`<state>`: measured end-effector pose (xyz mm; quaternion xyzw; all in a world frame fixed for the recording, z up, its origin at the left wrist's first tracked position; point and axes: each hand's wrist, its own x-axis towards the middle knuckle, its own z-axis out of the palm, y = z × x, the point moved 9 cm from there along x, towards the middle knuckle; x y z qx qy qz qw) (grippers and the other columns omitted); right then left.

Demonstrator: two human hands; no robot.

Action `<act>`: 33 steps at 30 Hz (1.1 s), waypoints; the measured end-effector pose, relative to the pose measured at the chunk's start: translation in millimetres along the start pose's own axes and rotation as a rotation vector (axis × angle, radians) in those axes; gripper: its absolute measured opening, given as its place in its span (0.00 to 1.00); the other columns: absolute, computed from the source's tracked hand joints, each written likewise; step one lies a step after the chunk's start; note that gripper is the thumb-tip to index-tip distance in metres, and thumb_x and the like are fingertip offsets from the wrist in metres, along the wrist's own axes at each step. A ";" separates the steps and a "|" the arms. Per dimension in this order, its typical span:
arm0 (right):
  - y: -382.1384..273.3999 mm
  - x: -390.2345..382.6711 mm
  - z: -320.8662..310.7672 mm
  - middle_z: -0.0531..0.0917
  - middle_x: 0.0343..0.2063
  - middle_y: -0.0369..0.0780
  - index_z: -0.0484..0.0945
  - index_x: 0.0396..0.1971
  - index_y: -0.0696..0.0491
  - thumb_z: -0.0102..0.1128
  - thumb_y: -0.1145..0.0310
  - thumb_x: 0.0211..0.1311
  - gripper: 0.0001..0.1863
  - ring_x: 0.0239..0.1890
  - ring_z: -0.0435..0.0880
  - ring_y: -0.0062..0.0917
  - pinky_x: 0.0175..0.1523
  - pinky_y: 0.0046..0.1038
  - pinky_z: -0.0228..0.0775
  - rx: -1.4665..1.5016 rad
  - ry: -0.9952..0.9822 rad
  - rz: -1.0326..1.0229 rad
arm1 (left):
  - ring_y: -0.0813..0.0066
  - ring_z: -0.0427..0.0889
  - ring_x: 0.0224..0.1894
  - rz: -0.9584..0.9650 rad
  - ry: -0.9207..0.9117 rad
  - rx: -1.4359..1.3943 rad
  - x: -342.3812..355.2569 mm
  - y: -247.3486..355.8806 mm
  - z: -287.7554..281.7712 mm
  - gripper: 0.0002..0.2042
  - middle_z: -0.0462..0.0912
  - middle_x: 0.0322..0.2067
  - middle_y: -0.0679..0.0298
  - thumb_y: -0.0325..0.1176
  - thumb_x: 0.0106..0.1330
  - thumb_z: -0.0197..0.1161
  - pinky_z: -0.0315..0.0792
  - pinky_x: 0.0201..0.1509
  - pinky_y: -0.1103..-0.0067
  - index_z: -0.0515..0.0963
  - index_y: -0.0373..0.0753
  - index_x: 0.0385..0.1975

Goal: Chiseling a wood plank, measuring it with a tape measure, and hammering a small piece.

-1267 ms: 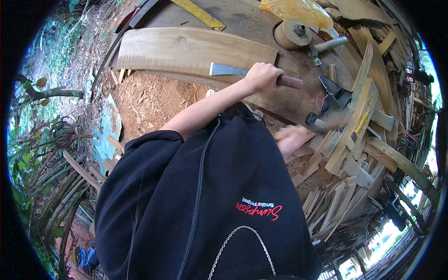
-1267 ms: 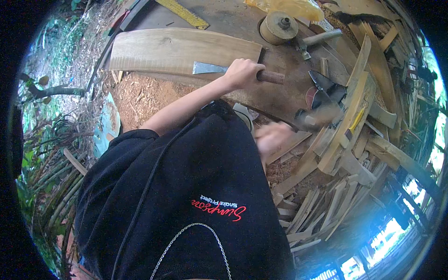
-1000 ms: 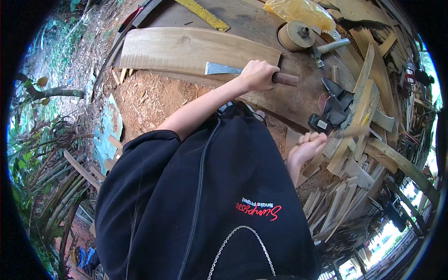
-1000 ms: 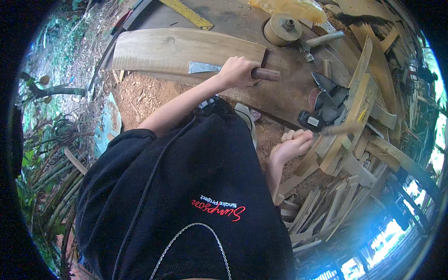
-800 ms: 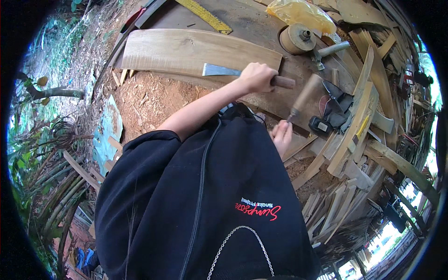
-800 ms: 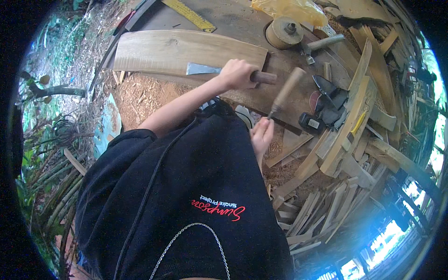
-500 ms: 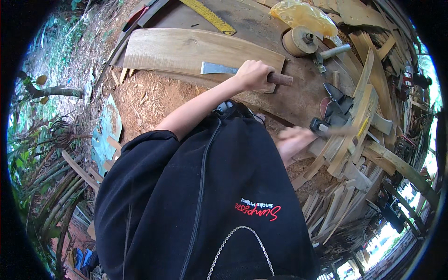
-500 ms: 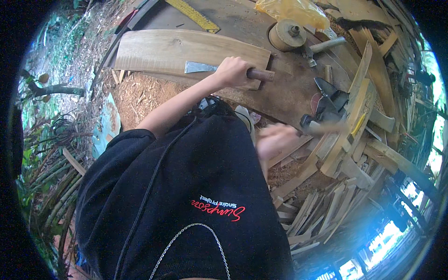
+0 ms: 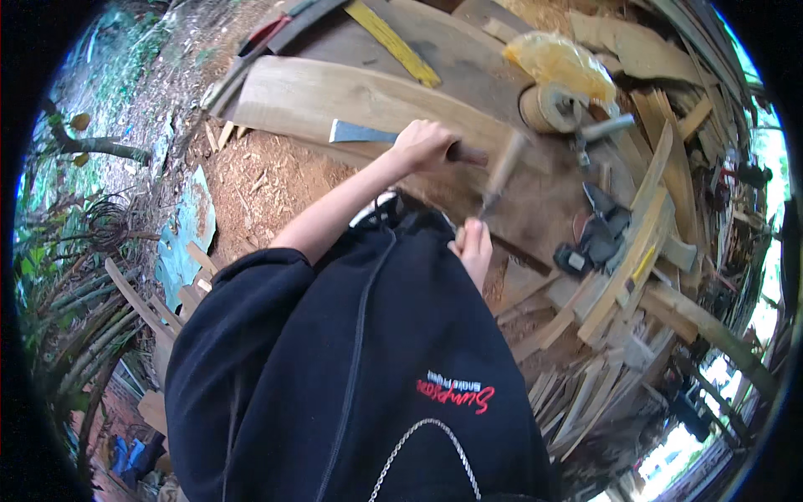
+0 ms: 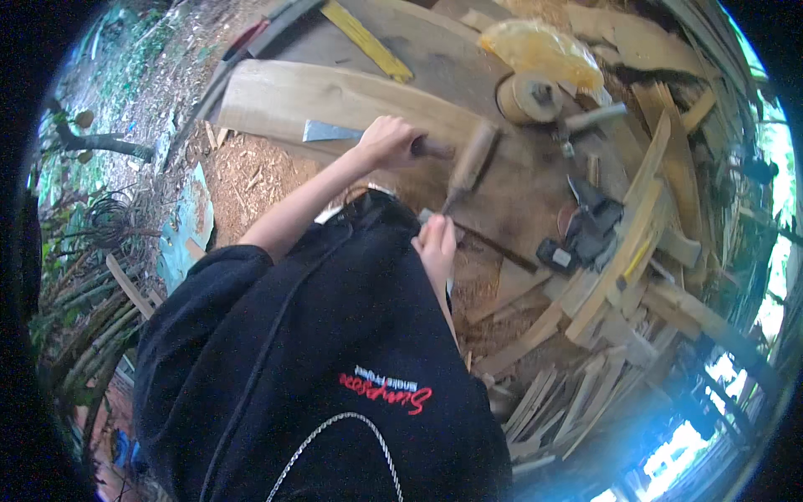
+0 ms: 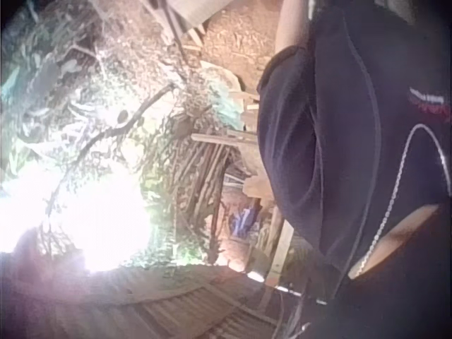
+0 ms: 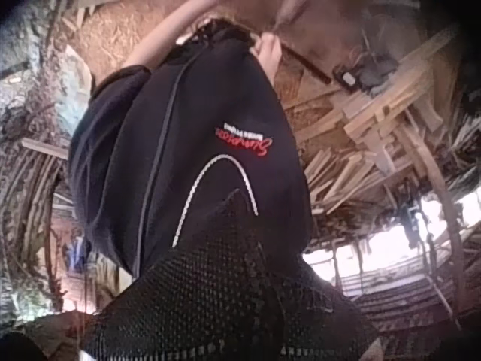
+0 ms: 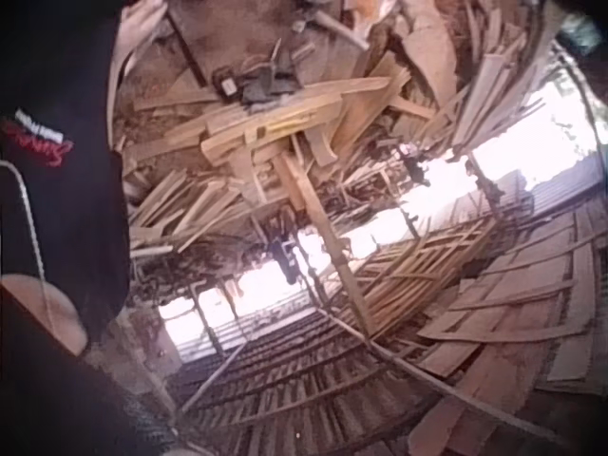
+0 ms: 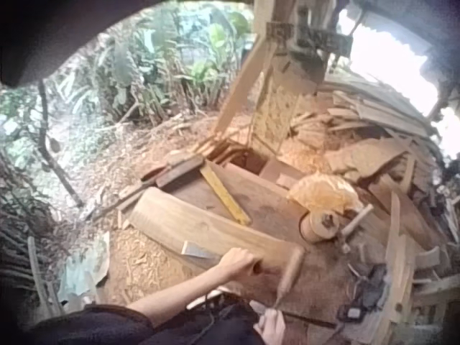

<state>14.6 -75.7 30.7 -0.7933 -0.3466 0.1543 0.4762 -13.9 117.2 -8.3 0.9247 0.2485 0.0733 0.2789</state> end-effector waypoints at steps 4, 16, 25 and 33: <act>12.7 16.3 -15.0 0.57 0.13 0.27 0.60 0.25 0.47 0.35 0.56 0.67 0.14 0.11 0.49 0.09 0.11 0.15 0.39 0.754 0.151 0.606 | 0.56 0.78 0.25 -0.028 0.019 0.038 -12.1 -31.8 -11.6 0.09 0.78 0.19 0.56 0.41 0.42 0.62 0.72 0.28 0.66 0.76 0.44 0.21; -15.4 25.5 48.0 0.56 0.13 0.27 0.62 0.30 0.48 0.38 0.54 0.66 0.13 0.10 0.50 0.09 0.12 0.15 0.39 0.877 -0.107 0.659 | 0.56 0.77 0.21 -0.024 0.148 0.028 -41.5 -61.5 -49.0 0.09 0.76 0.15 0.57 0.41 0.43 0.61 0.71 0.25 0.66 0.73 0.44 0.16; -28.2 -1.5 95.6 0.59 0.13 0.28 0.60 0.28 0.47 0.35 0.56 0.67 0.12 0.10 0.55 0.11 0.11 0.15 0.45 0.730 -0.512 0.592 | 0.56 0.77 0.22 -0.064 0.178 0.020 -40.6 -84.1 -63.4 0.09 0.77 0.17 0.58 0.41 0.42 0.61 0.71 0.25 0.66 0.73 0.44 0.17; -29.0 56.5 42.5 0.55 0.13 0.28 0.56 0.24 0.47 0.37 0.55 0.67 0.15 0.12 0.50 0.11 0.15 0.17 0.43 0.989 0.186 0.464 | 0.56 0.77 0.23 -0.077 0.241 0.047 -51.4 -113.0 -74.6 0.08 0.77 0.17 0.58 0.40 0.43 0.61 0.71 0.27 0.66 0.74 0.45 0.17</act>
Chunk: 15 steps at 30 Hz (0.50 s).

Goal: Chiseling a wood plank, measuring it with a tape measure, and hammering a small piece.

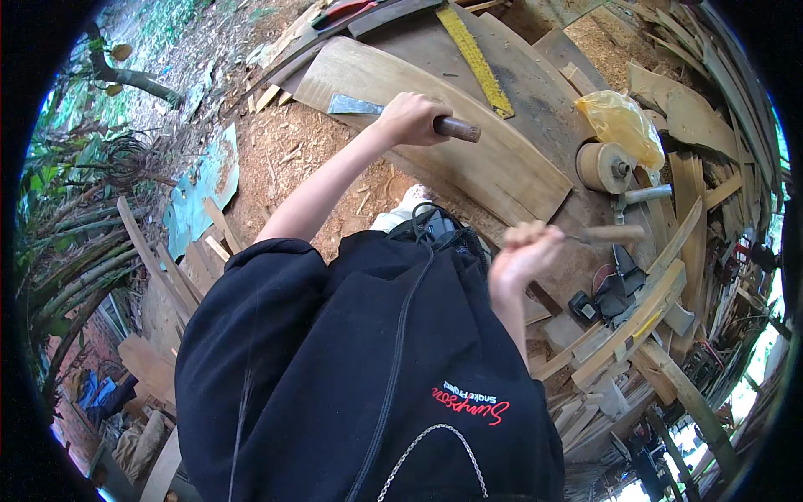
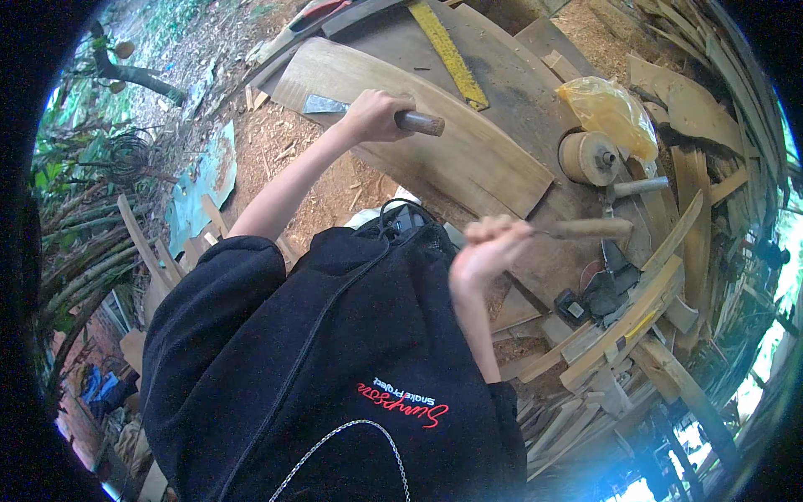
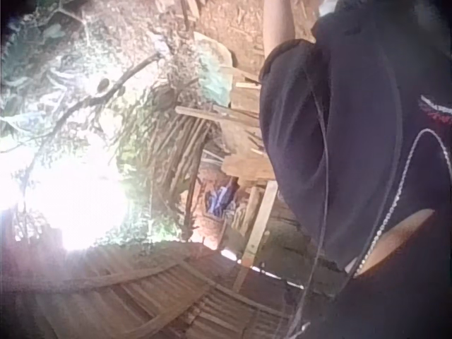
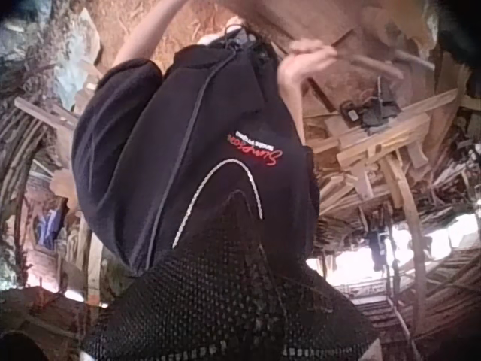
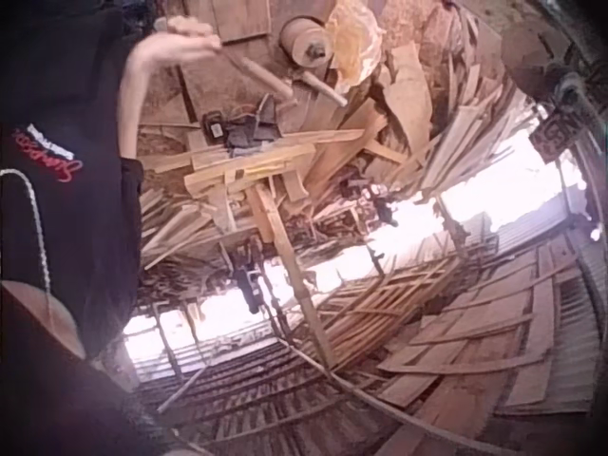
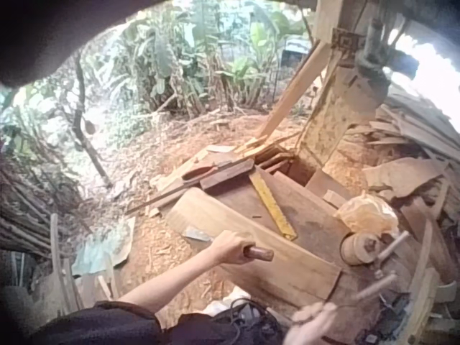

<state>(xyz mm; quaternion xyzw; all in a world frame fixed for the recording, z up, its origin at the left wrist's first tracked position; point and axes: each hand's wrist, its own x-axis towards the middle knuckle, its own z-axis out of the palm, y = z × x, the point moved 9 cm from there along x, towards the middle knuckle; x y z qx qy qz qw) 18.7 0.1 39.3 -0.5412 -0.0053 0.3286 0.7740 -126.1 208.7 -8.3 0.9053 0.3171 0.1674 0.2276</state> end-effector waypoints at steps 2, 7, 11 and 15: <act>47.8 -25.7 15.7 0.58 0.14 0.29 0.58 0.27 0.47 0.35 0.56 0.68 0.12 0.11 0.55 0.13 0.14 0.17 0.48 -0.209 -0.231 0.199 | 0.56 0.77 0.23 0.006 -0.010 -0.014 5.4 3.6 -3.9 0.08 0.77 0.17 0.58 0.40 0.43 0.61 0.71 0.27 0.66 0.75 0.45 0.18; 57.7 -26.2 20.6 0.60 0.15 0.27 0.62 0.29 0.48 0.36 0.57 0.67 0.12 0.11 0.55 0.10 0.12 0.14 0.43 -0.297 -0.296 0.487 | 0.57 0.77 0.23 -0.041 0.032 0.029 -3.1 -22.4 -17.1 0.08 0.77 0.17 0.58 0.41 0.43 0.61 0.72 0.27 0.66 0.77 0.46 0.21; 20.3 5.5 14.1 0.58 0.14 0.27 0.62 0.28 0.47 0.38 0.55 0.67 0.13 0.11 0.53 0.10 0.13 0.15 0.42 -0.237 -0.095 0.160 | 0.56 0.77 0.23 -0.025 0.016 0.045 -3.7 -30.7 -19.4 0.08 0.77 0.17 0.58 0.41 0.43 0.61 0.72 0.27 0.66 0.77 0.46 0.20; 62.4 -23.8 48.6 0.58 0.14 0.28 0.61 0.27 0.47 0.37 0.56 0.67 0.13 0.11 0.54 0.11 0.13 0.16 0.46 -0.148 -0.249 0.279 | 0.56 0.77 0.23 -0.040 -0.011 0.058 -0.2 -30.5 -18.5 0.08 0.77 0.17 0.57 0.41 0.43 0.62 0.72 0.27 0.66 0.76 0.45 0.19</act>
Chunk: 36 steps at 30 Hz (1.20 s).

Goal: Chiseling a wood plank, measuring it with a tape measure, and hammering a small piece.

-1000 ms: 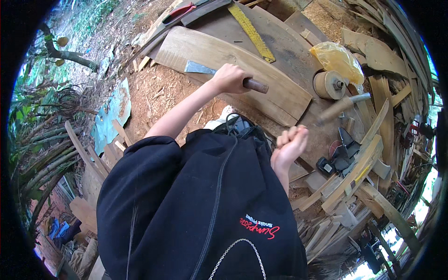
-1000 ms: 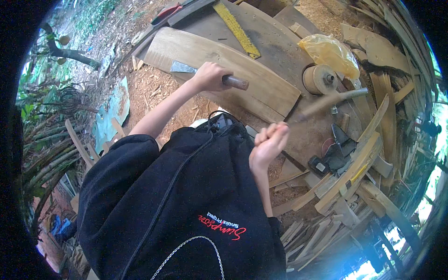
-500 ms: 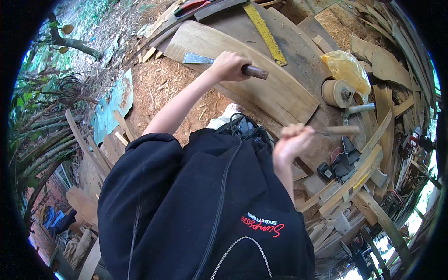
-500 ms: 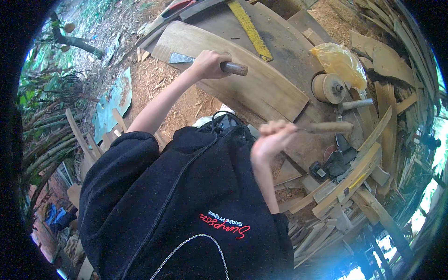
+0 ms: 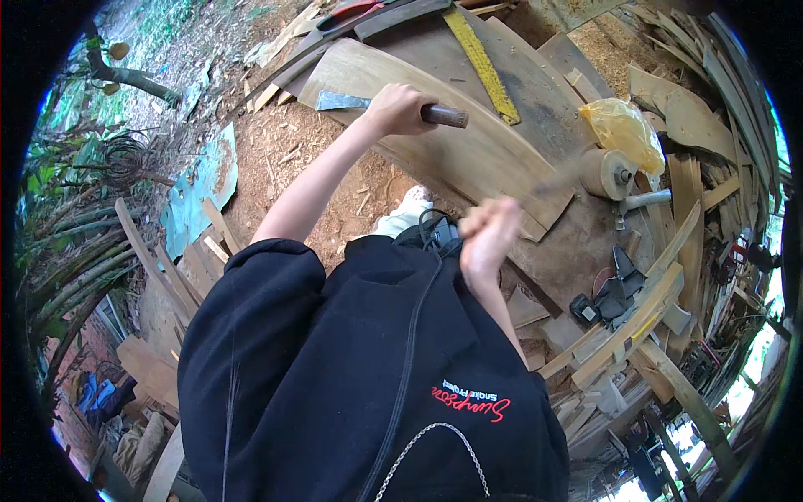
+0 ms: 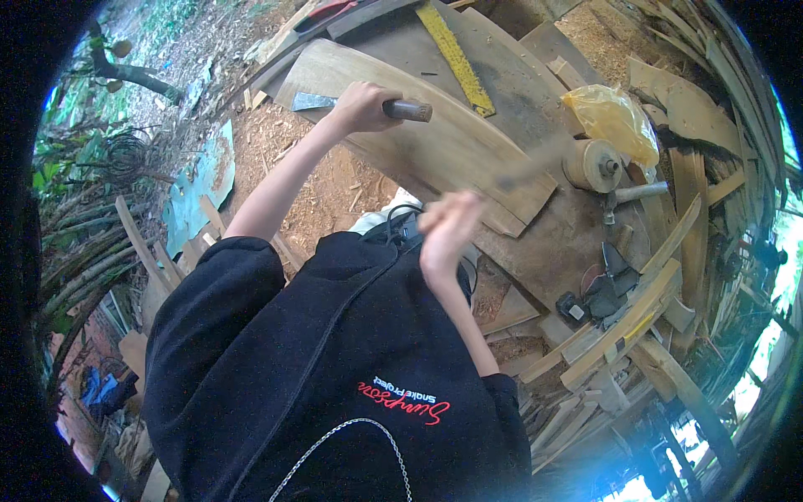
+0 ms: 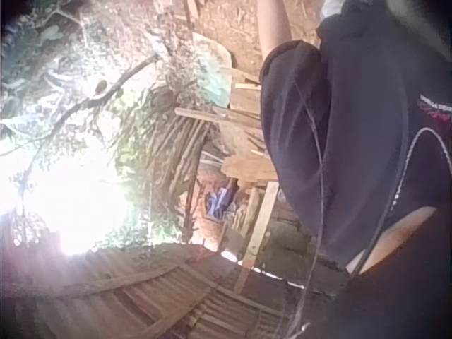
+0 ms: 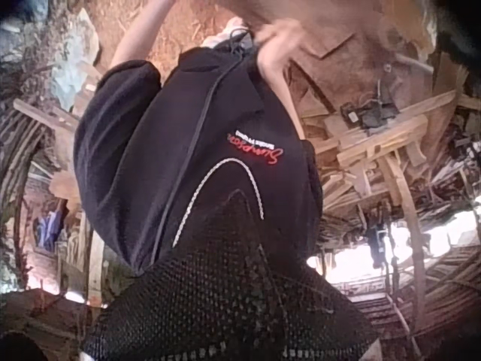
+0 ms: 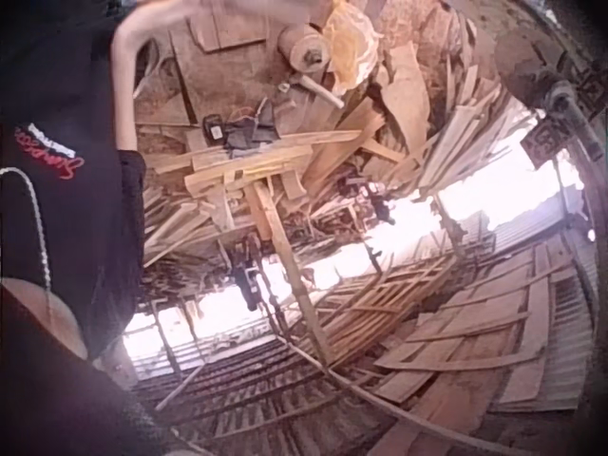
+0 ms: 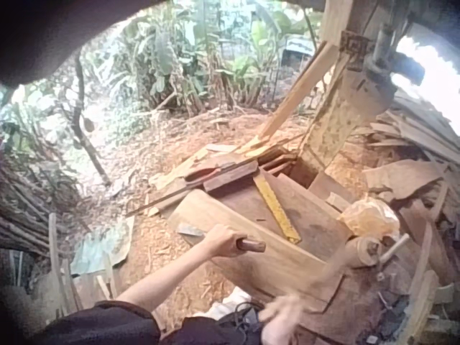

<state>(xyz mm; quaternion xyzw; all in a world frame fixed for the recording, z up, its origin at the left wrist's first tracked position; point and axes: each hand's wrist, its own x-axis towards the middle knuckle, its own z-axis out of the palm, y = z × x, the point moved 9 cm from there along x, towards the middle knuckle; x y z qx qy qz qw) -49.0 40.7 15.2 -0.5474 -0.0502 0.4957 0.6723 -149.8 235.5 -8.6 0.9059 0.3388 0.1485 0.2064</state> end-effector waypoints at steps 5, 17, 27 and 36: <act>-1.0 7.7 16.2 0.57 0.13 0.27 0.62 0.27 0.48 0.37 0.59 0.67 0.12 0.12 0.54 0.10 0.13 0.14 0.42 -0.176 -0.113 0.213 | 0.55 0.76 0.23 -0.045 0.061 -0.023 -6.5 -19.7 -10.5 0.08 0.76 0.16 0.57 0.41 0.43 0.62 0.71 0.27 0.66 0.75 0.45 0.17; 38.1 -1.1 16.3 0.59 0.14 0.27 0.65 0.28 0.49 0.38 0.60 0.67 0.11 0.11 0.53 0.10 0.13 0.14 0.42 -0.145 -0.086 0.315 | 0.57 0.77 0.24 -0.046 0.131 0.045 0.2 -55.3 -26.2 0.07 0.78 0.19 0.57 0.39 0.44 0.62 0.71 0.28 0.67 0.77 0.44 0.21; -80.7 -3.1 -135.5 0.53 0.14 0.28 0.65 0.27 0.50 0.37 0.64 0.67 0.10 0.13 0.46 0.11 0.14 0.16 0.37 0.175 0.307 -0.140 | 0.62 0.78 0.22 0.236 0.020 -0.081 21.4 114.9 -5.4 0.10 0.79 0.19 0.63 0.41 0.44 0.63 0.72 0.24 0.70 0.78 0.53 0.28; -121.8 -83.7 -251.0 0.52 0.13 0.26 0.63 0.29 0.51 0.38 0.65 0.66 0.08 0.13 0.47 0.10 0.14 0.15 0.39 0.194 0.632 -0.370 | 0.59 0.78 0.21 0.743 -0.293 -0.327 3.9 334.0 112.0 0.13 0.77 0.17 0.60 0.44 0.42 0.62 0.71 0.23 0.68 0.75 0.44 0.24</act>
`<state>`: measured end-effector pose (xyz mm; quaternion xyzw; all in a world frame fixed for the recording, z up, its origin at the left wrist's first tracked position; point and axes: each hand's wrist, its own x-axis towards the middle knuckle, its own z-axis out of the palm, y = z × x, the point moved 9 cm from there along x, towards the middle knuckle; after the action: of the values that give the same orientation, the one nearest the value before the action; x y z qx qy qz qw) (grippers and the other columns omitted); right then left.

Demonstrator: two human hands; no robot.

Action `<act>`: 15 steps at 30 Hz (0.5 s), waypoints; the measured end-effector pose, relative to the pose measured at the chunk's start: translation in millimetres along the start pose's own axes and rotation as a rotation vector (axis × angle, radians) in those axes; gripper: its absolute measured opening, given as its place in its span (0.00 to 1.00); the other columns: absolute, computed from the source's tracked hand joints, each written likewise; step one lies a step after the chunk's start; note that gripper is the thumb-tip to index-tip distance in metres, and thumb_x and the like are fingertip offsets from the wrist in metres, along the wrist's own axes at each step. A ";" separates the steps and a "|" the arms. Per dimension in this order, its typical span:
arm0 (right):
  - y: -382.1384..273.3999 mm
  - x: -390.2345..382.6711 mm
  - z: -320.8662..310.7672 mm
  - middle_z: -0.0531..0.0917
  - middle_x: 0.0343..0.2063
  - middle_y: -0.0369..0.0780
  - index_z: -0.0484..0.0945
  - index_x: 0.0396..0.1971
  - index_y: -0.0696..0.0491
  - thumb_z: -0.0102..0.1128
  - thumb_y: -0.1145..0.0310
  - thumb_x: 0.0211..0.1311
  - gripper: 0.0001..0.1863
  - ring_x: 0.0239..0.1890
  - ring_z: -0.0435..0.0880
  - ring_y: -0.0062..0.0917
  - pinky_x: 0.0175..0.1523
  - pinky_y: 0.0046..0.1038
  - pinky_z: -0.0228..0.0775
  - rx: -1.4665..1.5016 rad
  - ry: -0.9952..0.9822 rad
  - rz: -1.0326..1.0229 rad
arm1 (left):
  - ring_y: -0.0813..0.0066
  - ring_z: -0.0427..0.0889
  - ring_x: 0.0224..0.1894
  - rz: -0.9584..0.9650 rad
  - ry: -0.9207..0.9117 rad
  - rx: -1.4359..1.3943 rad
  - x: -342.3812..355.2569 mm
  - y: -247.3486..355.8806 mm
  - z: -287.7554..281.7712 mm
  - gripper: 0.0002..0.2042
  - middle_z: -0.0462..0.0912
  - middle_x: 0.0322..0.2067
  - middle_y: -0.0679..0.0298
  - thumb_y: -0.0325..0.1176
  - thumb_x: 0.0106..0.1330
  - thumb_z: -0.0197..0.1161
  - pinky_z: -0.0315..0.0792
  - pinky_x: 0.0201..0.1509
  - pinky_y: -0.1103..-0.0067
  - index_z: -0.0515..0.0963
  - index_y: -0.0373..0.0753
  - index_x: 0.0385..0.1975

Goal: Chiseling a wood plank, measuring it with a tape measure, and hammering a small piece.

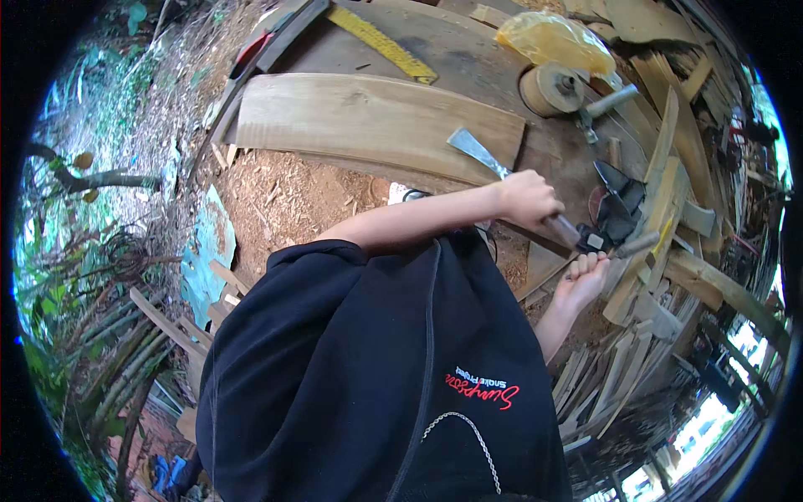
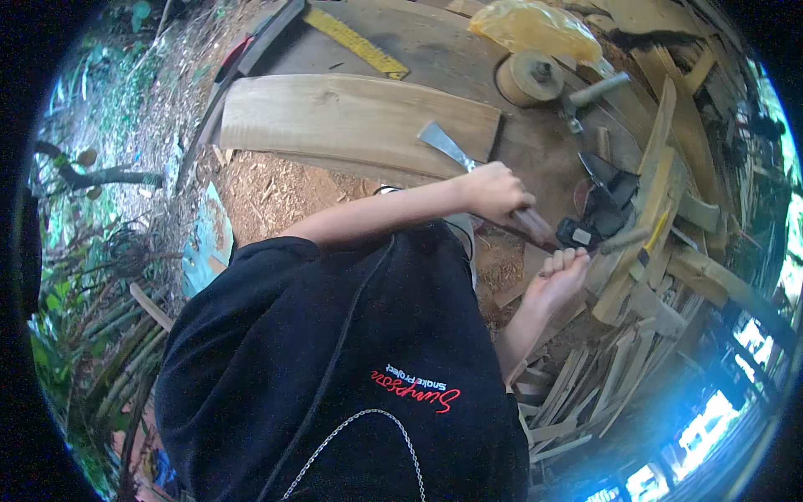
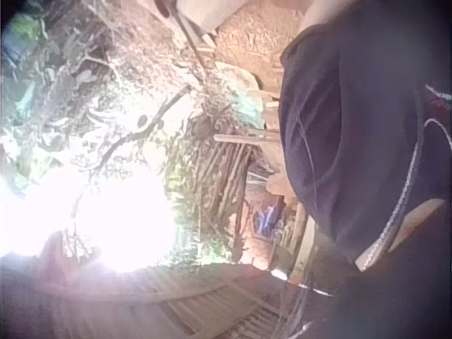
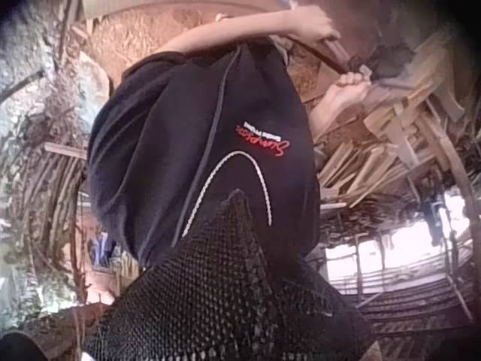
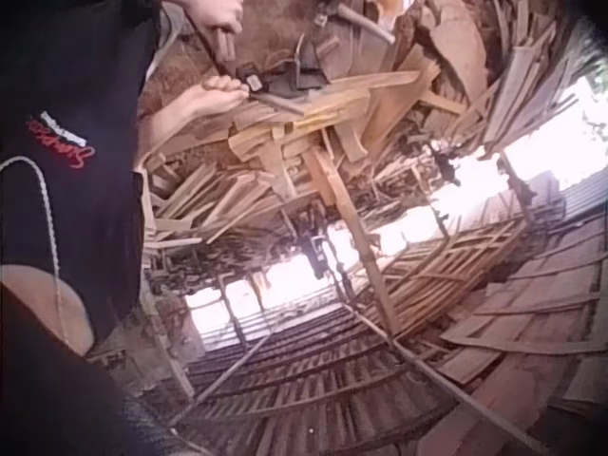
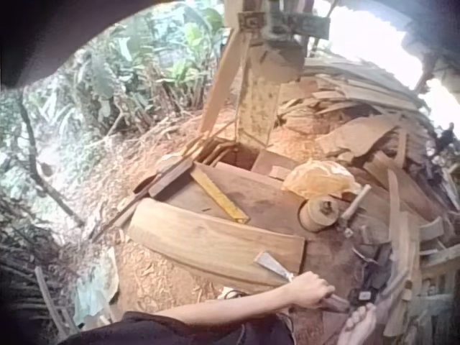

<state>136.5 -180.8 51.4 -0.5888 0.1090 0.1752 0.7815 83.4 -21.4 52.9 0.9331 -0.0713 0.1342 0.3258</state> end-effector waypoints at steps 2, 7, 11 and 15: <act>-26.2 1.7 -16.6 0.52 0.13 0.27 0.62 0.28 0.51 0.36 0.64 0.67 0.09 0.13 0.47 0.10 0.14 0.15 0.39 0.022 0.091 -0.093 | 0.59 0.78 0.22 -0.075 -0.070 0.023 6.4 -13.1 7.3 0.12 0.77 0.17 0.59 0.44 0.43 0.60 0.71 0.24 0.68 0.76 0.44 0.22; -69.5 -2.8 -31.7 0.52 0.13 0.27 0.59 0.25 0.49 0.32 0.61 0.68 0.13 0.12 0.47 0.11 0.14 0.16 0.39 -0.038 0.208 -0.312 | 0.57 0.78 0.24 -0.198 -0.062 0.059 0.1 -45.4 -2.2 0.07 0.77 0.18 0.58 0.39 0.44 0.59 0.71 0.27 0.67 0.76 0.46 0.21; -37.9 -7.1 -17.9 0.56 0.11 0.30 0.55 0.20 0.47 0.35 0.50 0.66 0.19 0.10 0.53 0.14 0.13 0.18 0.45 -0.055 0.107 -0.542 | 0.57 0.78 0.24 -0.281 -0.057 0.080 -1.6 -58.0 -12.2 0.07 0.77 0.18 0.58 0.38 0.43 0.58 0.71 0.28 0.66 0.77 0.46 0.22; 68.0 -52.1 51.4 0.59 0.15 0.28 0.65 0.27 0.51 0.37 0.58 0.67 0.14 0.14 0.58 0.10 0.17 0.15 0.50 -0.515 -0.318 0.148 | 0.56 0.78 0.25 -0.330 -0.024 0.098 -6.4 -69.8 -15.0 0.09 0.78 0.20 0.56 0.40 0.43 0.60 0.72 0.29 0.67 0.78 0.47 0.24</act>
<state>59.6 -122.5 25.5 -0.7232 -0.0199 0.3434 0.5989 89.6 42.5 21.2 0.9484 0.0857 0.0711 0.2969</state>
